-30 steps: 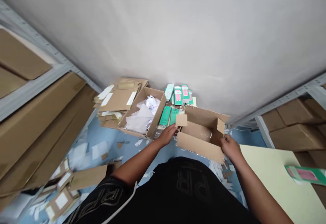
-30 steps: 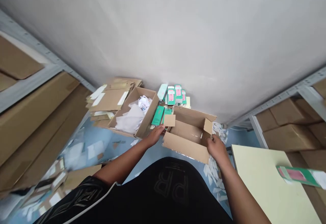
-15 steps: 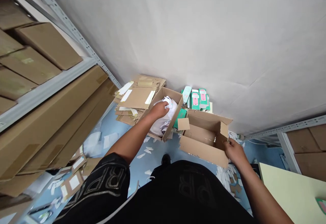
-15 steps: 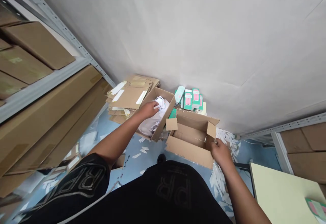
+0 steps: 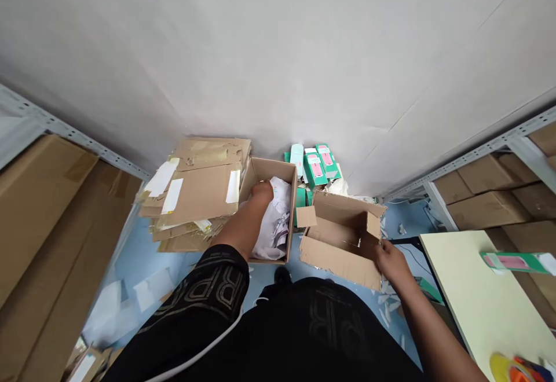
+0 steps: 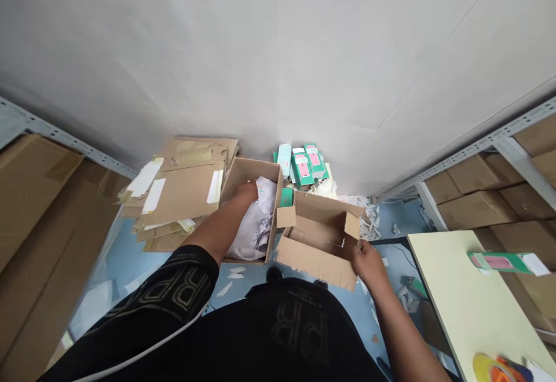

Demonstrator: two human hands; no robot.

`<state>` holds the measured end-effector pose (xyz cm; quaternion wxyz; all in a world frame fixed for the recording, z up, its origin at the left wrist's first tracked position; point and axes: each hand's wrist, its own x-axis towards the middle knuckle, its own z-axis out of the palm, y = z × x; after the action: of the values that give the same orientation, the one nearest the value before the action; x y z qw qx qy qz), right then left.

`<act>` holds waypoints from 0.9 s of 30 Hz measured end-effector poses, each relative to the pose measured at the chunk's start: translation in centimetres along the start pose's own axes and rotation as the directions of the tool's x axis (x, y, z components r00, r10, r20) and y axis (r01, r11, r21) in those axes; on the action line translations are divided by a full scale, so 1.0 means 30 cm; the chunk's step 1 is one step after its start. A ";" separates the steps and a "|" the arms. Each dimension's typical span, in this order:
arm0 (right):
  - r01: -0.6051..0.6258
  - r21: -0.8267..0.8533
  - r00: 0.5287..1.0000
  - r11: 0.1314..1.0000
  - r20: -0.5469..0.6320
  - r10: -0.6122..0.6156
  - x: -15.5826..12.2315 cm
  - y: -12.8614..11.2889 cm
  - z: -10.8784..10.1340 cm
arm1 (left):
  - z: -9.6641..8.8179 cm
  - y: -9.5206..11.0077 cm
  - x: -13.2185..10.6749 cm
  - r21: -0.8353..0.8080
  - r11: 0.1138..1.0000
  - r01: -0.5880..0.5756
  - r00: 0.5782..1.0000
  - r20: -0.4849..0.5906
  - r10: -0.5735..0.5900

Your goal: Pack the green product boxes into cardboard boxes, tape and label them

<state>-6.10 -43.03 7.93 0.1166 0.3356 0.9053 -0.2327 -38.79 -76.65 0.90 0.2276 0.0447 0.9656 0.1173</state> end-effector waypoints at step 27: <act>0.058 -0.019 0.998 0.998 -0.029 -0.058 0.064 -0.038 -0.004 | -0.268 0.185 -0.588 -0.019 0.750 -0.661 0.705 -0.359 0.612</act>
<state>-8.30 -42.66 7.73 0.0995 0.3116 0.9184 -0.2228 -26.49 -75.40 16.83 0.0105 0.3389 0.9027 0.2650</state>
